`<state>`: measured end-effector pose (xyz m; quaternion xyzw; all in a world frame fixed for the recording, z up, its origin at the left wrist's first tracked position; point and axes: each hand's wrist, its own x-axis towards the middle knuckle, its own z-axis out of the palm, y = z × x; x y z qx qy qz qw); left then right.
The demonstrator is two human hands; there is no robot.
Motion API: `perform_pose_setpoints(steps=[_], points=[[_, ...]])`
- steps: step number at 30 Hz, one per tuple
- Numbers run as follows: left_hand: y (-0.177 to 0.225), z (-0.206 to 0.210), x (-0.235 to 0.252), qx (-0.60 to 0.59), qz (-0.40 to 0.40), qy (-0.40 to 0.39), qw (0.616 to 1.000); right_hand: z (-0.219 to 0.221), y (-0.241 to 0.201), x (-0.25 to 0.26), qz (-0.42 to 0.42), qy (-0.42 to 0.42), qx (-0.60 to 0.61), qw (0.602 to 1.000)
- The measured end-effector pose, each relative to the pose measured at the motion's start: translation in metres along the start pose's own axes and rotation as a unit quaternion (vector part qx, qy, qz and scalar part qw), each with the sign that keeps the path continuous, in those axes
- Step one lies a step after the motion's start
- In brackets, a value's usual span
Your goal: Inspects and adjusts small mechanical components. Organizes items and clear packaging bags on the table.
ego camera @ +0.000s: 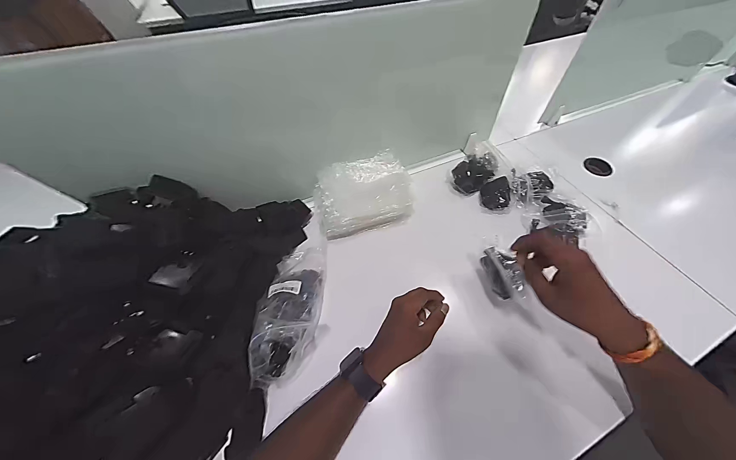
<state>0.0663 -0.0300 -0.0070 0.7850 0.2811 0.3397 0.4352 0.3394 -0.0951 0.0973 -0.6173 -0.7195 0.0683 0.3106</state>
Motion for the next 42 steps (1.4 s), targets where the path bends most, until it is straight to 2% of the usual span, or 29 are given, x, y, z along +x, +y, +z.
perform_pose_setpoints(steps=[2,4,7,11,15,18,24,29,32,37,42], points=[[0.001,-0.007,0.001,-0.081,-0.033,-0.009,0.996,0.037,-0.021,0.011,-0.080,-0.045,-0.011,0.996],[0.000,-0.011,0.002,-0.161,-0.054,0.018,0.985,0.070,-0.041,0.017,-0.135,-0.063,-0.035,0.988],[0.003,-0.016,0.004,-0.225,-0.100,0.061,0.967,0.106,-0.050,0.015,-0.159,-0.052,-0.032,0.985],[0.005,-0.017,0.006,-0.230,-0.119,0.082,0.962,0.130,-0.035,0.003,-0.171,-0.020,0.054,0.984],[0.001,-0.015,0.007,-0.209,-0.121,0.077,0.967,0.128,-0.020,0.002,-0.173,-0.011,0.123,0.977],[0.001,-0.016,0.007,-0.218,-0.127,0.068,0.965,0.122,-0.011,0.006,-0.160,0.003,0.091,0.983],[0.005,-0.014,0.005,-0.226,-0.152,0.104,0.957,0.121,-0.007,0.010,-0.144,0.008,0.093,0.985],[0.004,-0.012,0.004,-0.233,-0.126,0.122,0.957,0.119,-0.015,0.006,-0.175,0.002,0.047,0.983],[0.003,-0.012,0.004,-0.234,-0.126,0.109,0.958,0.118,-0.017,0.006,-0.188,-0.007,0.018,0.982],[-0.002,-0.017,0.003,-0.229,-0.090,0.033,0.969,0.119,-0.013,0.008,-0.173,0.018,-0.005,0.985],[-0.003,-0.014,0.002,-0.184,-0.101,0.043,0.977,0.119,-0.011,0.008,-0.173,0.013,0.017,0.985]])
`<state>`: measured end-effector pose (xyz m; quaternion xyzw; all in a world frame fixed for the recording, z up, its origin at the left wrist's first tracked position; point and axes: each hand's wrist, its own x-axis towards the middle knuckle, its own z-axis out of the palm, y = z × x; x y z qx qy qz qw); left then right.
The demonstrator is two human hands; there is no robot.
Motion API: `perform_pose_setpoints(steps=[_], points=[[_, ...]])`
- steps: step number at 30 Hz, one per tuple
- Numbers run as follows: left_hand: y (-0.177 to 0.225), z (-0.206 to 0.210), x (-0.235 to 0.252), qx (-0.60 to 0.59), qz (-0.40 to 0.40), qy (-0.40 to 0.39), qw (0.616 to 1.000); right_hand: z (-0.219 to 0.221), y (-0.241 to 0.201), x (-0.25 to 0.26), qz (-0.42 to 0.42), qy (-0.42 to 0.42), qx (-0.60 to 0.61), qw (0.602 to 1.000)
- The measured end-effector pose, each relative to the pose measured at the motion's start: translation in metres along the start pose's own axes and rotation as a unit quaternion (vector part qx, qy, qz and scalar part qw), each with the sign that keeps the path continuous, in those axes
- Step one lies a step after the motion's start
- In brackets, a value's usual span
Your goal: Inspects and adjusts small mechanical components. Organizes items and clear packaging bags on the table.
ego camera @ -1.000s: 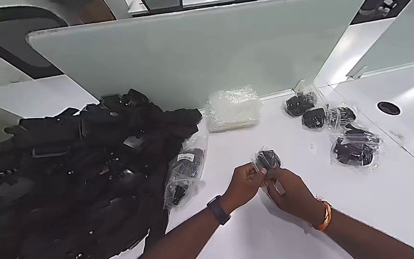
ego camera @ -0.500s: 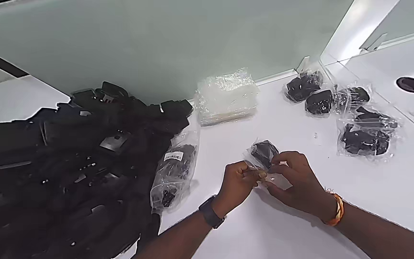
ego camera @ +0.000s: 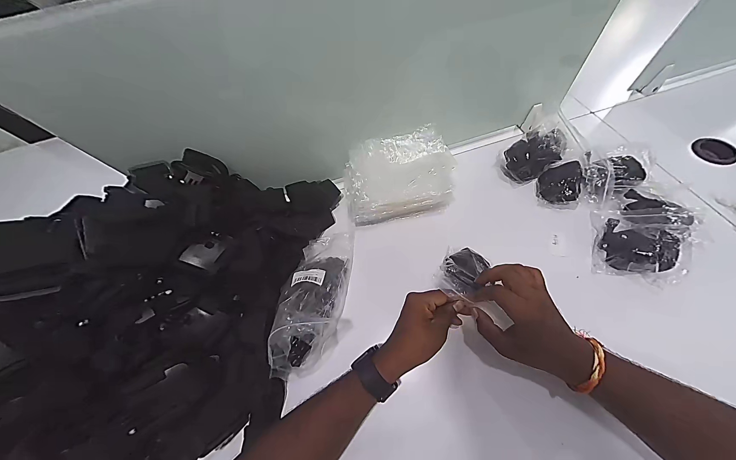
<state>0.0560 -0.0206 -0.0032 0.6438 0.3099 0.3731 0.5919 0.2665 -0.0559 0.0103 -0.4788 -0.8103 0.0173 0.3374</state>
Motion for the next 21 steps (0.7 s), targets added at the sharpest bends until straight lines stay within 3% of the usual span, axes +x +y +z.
perform_pose_setpoints(steps=[6,21], points=[[-0.0067,0.0042,-0.0036,0.081,0.059,0.044,0.994,-0.0027,-0.0039,0.0010,-0.006,-0.012,-0.030,0.999],[-0.0099,0.0014,-0.0016,0.023,0.081,0.010,0.996,-0.0028,-0.0048,-0.0007,-0.023,-0.005,-0.042,0.999]])
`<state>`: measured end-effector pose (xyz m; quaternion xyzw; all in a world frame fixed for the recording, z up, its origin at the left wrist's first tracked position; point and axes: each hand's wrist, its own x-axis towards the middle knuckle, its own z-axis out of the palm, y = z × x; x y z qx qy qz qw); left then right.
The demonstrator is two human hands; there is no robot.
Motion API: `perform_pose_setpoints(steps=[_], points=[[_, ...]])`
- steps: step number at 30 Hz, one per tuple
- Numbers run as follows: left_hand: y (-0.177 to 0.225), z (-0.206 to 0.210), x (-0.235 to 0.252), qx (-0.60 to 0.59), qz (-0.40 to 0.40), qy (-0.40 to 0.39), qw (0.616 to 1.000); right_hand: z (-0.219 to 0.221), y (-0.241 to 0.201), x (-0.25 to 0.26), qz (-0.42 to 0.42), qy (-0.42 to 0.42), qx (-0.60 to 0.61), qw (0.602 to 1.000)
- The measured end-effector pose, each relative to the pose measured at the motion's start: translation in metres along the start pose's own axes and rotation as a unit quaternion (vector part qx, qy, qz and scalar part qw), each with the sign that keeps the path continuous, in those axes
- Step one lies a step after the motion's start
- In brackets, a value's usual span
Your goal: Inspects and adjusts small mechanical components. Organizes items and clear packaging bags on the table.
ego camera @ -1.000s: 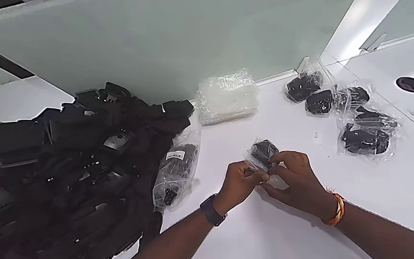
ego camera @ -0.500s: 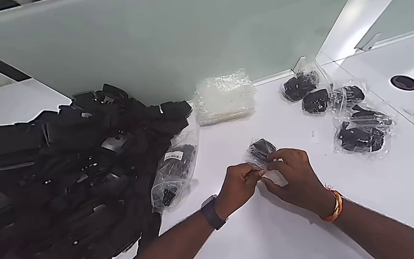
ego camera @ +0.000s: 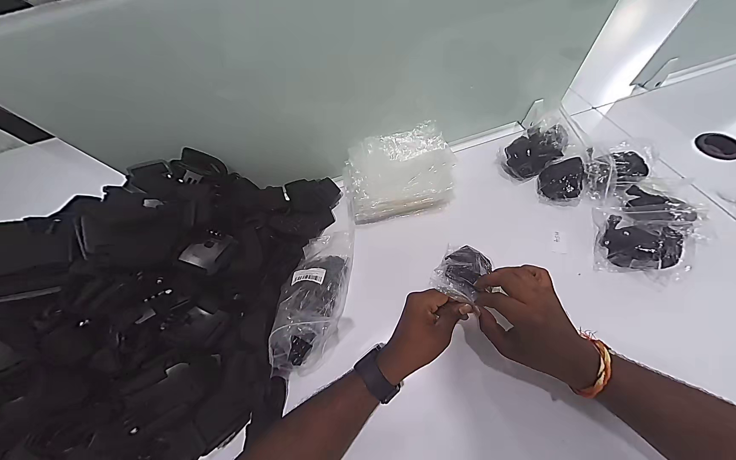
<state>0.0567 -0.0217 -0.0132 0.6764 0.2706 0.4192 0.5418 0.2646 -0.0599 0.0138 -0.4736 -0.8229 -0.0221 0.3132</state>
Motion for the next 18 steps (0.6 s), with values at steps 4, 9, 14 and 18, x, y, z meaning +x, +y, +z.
perform_pose_setpoints(steps=[4,9,14,18], points=[[0.000,0.001,0.000,0.008,-0.005,-0.003,1.000,0.000,0.000,-0.001,-0.005,0.002,0.006,1.000],[0.002,0.001,0.000,0.055,-0.003,-0.010,0.998,-0.002,0.001,0.000,0.001,-0.001,0.021,1.000],[0.004,0.002,-0.001,0.101,0.007,-0.019,0.995,-0.003,0.000,0.000,0.019,0.011,0.025,0.999],[0.006,-0.001,-0.002,0.125,0.000,-0.003,0.992,-0.021,0.021,0.009,0.079,0.114,0.020,0.990]])
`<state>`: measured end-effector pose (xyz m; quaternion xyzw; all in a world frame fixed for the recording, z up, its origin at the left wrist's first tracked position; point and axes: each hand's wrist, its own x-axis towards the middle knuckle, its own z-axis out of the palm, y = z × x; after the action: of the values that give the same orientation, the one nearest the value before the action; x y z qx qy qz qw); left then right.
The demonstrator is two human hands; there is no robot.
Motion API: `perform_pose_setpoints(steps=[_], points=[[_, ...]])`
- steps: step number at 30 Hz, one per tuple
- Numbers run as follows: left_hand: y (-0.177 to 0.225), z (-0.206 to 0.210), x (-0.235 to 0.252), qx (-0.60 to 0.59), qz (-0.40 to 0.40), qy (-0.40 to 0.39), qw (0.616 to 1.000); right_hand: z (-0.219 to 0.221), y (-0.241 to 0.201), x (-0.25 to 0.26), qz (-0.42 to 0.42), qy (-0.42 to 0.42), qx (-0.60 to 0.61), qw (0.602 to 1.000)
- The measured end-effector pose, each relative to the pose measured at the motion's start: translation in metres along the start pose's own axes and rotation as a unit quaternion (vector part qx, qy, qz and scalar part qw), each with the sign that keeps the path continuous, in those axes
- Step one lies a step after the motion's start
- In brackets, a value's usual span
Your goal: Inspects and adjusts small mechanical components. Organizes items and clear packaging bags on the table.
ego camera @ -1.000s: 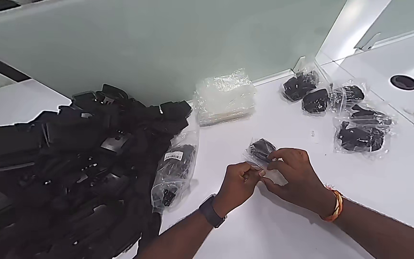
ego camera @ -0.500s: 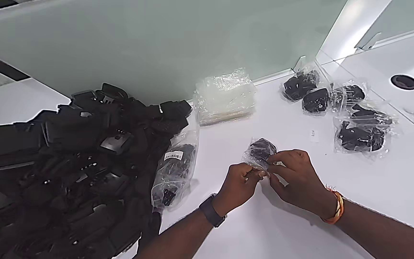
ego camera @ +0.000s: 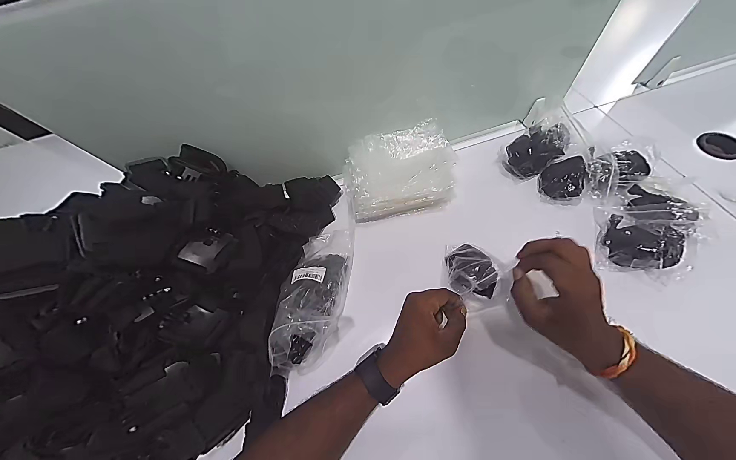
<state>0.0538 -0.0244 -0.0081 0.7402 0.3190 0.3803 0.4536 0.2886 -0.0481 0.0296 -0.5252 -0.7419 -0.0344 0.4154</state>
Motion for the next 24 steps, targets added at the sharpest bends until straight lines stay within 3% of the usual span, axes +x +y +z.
perform_pose_setpoints(steps=[3,11,15,24], points=[[0.001,-0.001,0.002,0.020,-0.017,0.047,0.999,-0.004,0.010,0.008,0.023,0.040,0.054,0.998],[0.002,0.002,0.004,0.115,0.007,0.176,0.978,0.016,0.018,-0.001,0.071,-0.134,0.028,0.988],[-0.001,0.002,0.003,0.151,0.043,0.162,0.974,0.019,0.017,-0.004,0.102,-0.178,0.036,0.978],[-0.005,0.000,0.010,0.069,-0.015,0.156,0.985,0.023,0.018,-0.007,0.126,-0.219,0.078,0.964]])
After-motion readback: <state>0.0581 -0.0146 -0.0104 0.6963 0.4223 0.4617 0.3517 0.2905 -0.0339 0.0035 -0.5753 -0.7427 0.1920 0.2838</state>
